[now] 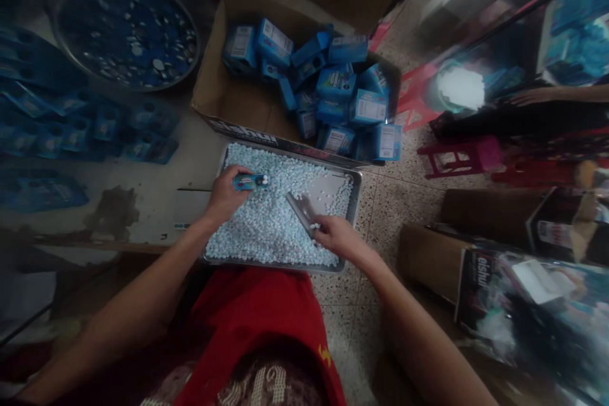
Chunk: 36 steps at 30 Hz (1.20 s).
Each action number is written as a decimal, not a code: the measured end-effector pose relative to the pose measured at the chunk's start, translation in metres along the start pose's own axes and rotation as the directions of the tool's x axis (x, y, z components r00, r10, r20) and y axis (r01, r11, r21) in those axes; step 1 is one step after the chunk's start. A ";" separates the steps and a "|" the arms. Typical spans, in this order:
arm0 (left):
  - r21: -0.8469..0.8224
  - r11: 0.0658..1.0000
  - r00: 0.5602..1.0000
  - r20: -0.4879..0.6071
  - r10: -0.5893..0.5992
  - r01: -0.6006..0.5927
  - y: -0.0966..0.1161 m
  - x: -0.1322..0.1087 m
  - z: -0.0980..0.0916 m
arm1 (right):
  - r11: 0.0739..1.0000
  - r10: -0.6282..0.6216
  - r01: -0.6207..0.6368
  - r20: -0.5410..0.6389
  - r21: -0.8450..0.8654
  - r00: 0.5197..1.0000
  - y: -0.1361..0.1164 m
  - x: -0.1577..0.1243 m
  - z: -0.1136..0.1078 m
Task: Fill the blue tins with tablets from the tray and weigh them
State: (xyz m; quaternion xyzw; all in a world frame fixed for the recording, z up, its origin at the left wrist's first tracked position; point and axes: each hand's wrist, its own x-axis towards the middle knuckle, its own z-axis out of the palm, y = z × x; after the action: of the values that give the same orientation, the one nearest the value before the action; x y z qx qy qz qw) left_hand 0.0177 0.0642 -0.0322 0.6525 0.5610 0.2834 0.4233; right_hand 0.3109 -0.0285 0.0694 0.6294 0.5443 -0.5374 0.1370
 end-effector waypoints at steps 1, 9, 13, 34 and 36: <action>-0.039 0.999 0.999 0.003 -0.035 0.036 -0.001 -0.002 -0.001 | 0.978 0.043 -0.055 -0.064 -0.201 0.997 0.013 0.006 0.009; -0.263 0.916 0.953 0.083 -0.291 0.302 -0.012 -0.019 -0.009 | 0.863 0.033 -0.079 -0.101 -0.500 0.994 0.044 0.076 0.059; -0.263 0.922 0.958 0.056 -0.280 0.285 -0.015 -0.021 -0.007 | 0.891 0.022 -0.082 -0.138 -0.446 0.990 0.057 0.055 0.050; 0.072 0.997 0.998 -0.055 0.019 -0.015 -0.003 -0.019 -0.010 | 0.901 -0.204 0.124 0.154 0.416 0.967 -0.059 0.026 -0.025; 0.083 0.996 0.997 -0.079 -0.011 0.017 -0.004 -0.021 -0.014 | 0.895 -0.191 0.108 0.153 0.432 0.970 -0.059 0.031 -0.022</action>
State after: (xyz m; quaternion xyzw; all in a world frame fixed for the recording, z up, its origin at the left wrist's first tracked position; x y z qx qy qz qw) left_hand -0.0006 0.0474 -0.0270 0.6542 0.5932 0.2821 0.3750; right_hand 0.2678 0.0268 0.0765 0.5458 0.4469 -0.7088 0.0079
